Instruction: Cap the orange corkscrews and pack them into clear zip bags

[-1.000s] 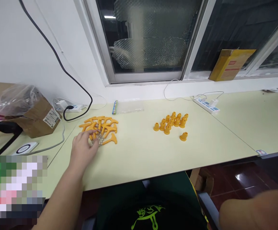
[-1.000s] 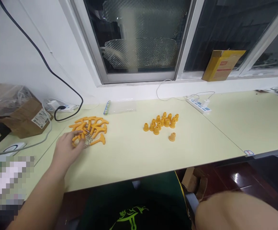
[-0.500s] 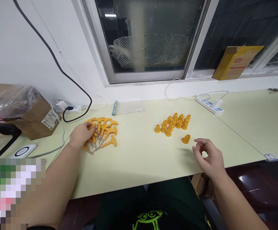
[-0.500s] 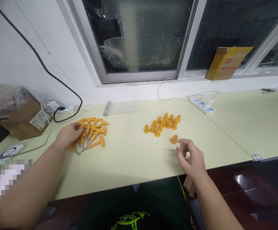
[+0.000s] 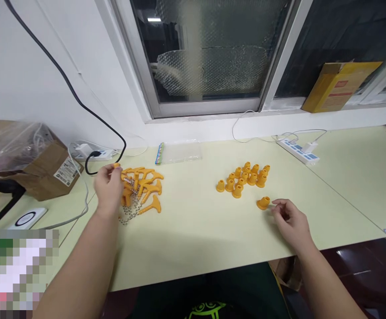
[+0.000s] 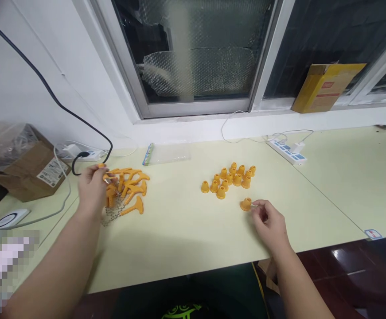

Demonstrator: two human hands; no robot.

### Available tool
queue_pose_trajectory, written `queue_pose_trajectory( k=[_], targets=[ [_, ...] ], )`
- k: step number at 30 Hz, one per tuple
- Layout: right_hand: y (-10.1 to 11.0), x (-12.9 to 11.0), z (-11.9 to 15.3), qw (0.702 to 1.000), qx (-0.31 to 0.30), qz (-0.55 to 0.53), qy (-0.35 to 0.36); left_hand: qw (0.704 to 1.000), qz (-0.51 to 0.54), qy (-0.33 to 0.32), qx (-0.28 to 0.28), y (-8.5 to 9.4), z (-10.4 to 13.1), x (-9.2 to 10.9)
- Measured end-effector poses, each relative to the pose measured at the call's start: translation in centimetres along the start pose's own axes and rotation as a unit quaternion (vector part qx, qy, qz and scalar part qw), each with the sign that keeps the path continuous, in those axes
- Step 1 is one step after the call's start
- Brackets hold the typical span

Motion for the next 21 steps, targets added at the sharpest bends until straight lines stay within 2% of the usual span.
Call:
queue_pose_trajectory(
  k=[2,3,5,7,10,12,13,17,21],
  targets=[
    [-0.2,-0.8,-0.2,1.000,0.003,-0.004,0.000,0.982,0.164,0.074,-0.063,-2.8,2.2,1.2],
    [-0.3,-1.5,-0.4,1.000,0.000,-0.009,0.006,0.967,0.207,0.105,-0.105,-4.3,3.6,1.9],
    [-0.7,-3.3,-0.7,0.999,-0.021,-0.025,0.031,0.944,0.228,0.159,-0.179,-7.3,6.6,3.0],
    [-1.3,-5.7,-1.0,0.995,-0.055,-0.043,0.066,0.917,0.234,0.182,-0.268,-9.8,9.7,3.9],
    [-3.1,-9.4,-1.5,0.980,-0.137,-0.077,0.124,0.862,0.259,0.219,-0.377,-12.4,13.8,4.2],
    [-4.7,-11.6,-1.9,0.962,-0.204,-0.077,0.161,0.828,0.269,0.235,-0.432,-13.3,15.9,4.0],
    [-5.5,-12.6,-2.2,0.957,-0.215,-0.060,0.183,0.817,0.273,0.242,-0.446,-13.5,16.6,3.7],
    [-8.2,-15.8,-4.1,0.944,-0.189,0.019,0.268,0.791,0.282,0.279,-0.465,-13.6,18.1,2.5],
    [-11.4,-16.9,-5.8,0.922,-0.280,0.061,0.260,0.778,0.293,0.292,-0.474,-13.3,18.0,1.9]
  ],
)
Point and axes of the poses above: each hand's wrist, its own z-axis away from the middle knuckle, its own y-axis out of the back of the hand, x = y × z, the point moved 4 cm from there along -z, towards the middle knuckle, and after that the axes turned 2 degrees about y, right-handed, at the moved point
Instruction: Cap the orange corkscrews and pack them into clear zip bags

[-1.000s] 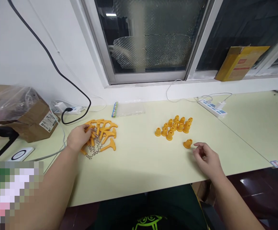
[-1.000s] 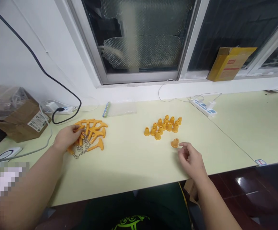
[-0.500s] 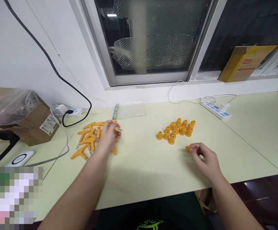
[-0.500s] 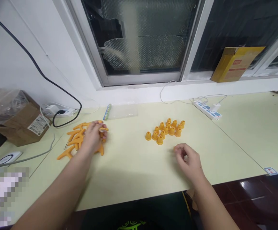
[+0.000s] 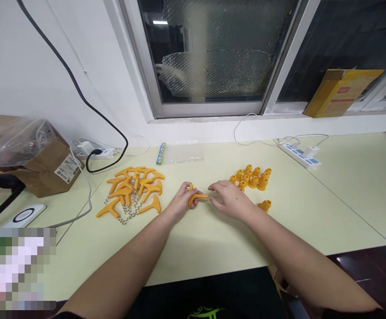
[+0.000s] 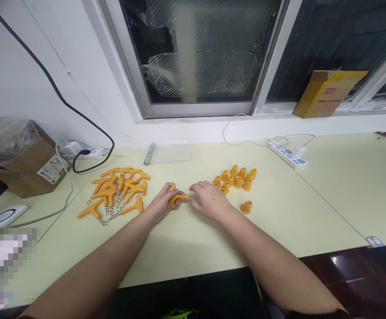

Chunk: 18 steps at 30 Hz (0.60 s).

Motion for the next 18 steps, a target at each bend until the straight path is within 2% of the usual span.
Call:
queue_pose_trajectory(
  k=[3,9,14,18],
  targets=[
    [-1.2,0.7,-0.9,0.999,-0.026,-0.035,-0.025,1.000,0.014,-0.018,0.006,0.5,-0.1,0.4],
    [-3.0,2.4,-0.1,0.984,-0.002,-0.173,-0.052,0.999,-0.009,-0.038,0.007,1.3,-0.2,0.6],
    [-2.6,3.5,0.4,0.970,-0.025,-0.225,-0.085,0.983,-0.151,-0.100,-0.028,1.3,0.3,0.4],
    [-2.2,4.1,0.6,0.943,-0.035,-0.304,-0.127,0.945,-0.280,-0.167,-0.022,1.1,0.6,0.8]
  ],
)
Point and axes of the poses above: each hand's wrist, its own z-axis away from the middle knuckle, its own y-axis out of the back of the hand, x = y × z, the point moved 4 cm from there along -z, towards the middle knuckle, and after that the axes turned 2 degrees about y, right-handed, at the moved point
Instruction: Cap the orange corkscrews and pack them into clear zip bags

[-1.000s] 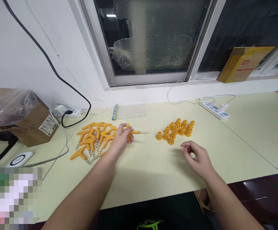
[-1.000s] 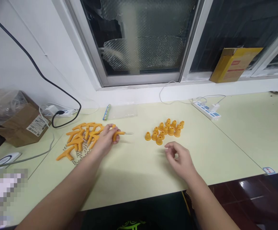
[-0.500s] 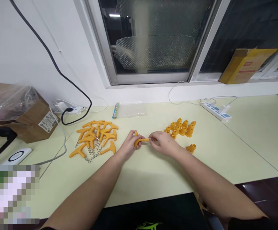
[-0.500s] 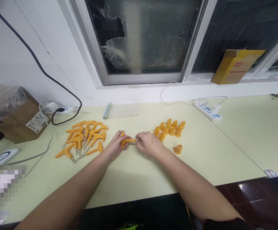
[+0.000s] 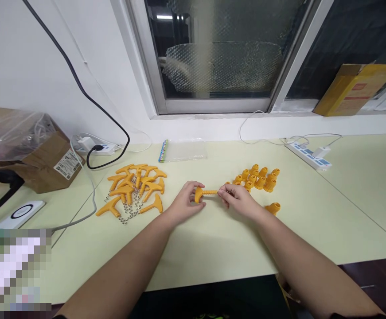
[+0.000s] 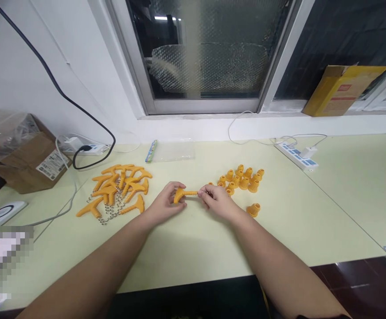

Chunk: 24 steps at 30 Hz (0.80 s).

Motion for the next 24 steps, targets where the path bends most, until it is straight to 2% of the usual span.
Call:
queue_pose_trajectory(
  k=[3,6,8,11,15,21,24],
  targets=[
    [-0.2,0.4,-0.2,0.996,-0.008,-0.079,-0.034,0.999,-0.022,-0.041,0.020,0.4,-0.3,0.4],
    [-0.4,1.0,-0.6,0.990,-0.011,-0.127,-0.055,1.000,0.010,-0.005,-0.008,0.4,-0.4,0.1],
    [-0.6,1.3,-0.8,0.989,-0.014,-0.134,-0.058,0.998,0.046,0.022,-0.021,0.4,-0.3,0.1],
    [-0.8,1.5,-0.8,0.991,-0.021,-0.120,-0.052,0.995,0.085,0.044,-0.011,0.4,0.0,0.4],
    [-0.8,1.2,-0.7,0.991,-0.025,-0.125,-0.035,0.996,0.081,0.042,0.007,0.7,-0.1,0.7],
    [-0.4,0.7,-0.7,0.988,-0.001,-0.152,-0.029,0.987,0.150,0.063,-0.008,1.2,-0.7,0.0],
    [-0.4,0.7,-0.8,0.990,-0.006,-0.140,-0.028,0.989,0.136,0.065,-0.001,1.2,-0.8,-0.1]
  ],
)
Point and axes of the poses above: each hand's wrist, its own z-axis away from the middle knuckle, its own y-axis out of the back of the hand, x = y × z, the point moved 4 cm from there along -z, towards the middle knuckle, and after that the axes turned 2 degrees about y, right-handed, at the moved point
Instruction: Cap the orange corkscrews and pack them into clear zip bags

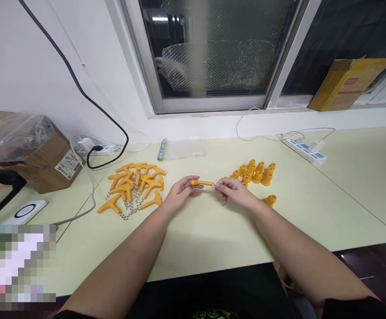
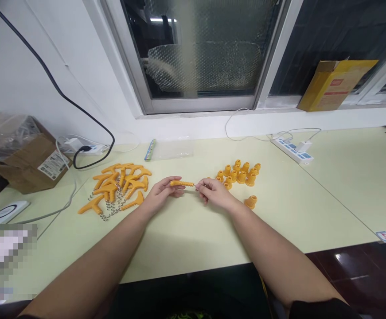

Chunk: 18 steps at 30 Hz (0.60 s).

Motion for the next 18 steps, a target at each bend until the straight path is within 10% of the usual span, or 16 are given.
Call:
queue_pose_trajectory(
  k=[7,18],
  targets=[
    [0.40,0.23,0.05,0.998,0.008,0.063,0.020,0.990,-0.114,-0.054,0.062,0.63,-0.17,0.29],
    [0.27,0.47,0.09,0.993,0.003,0.116,0.014,0.999,-0.017,-0.023,0.043,0.57,-0.11,0.26]
  ],
)
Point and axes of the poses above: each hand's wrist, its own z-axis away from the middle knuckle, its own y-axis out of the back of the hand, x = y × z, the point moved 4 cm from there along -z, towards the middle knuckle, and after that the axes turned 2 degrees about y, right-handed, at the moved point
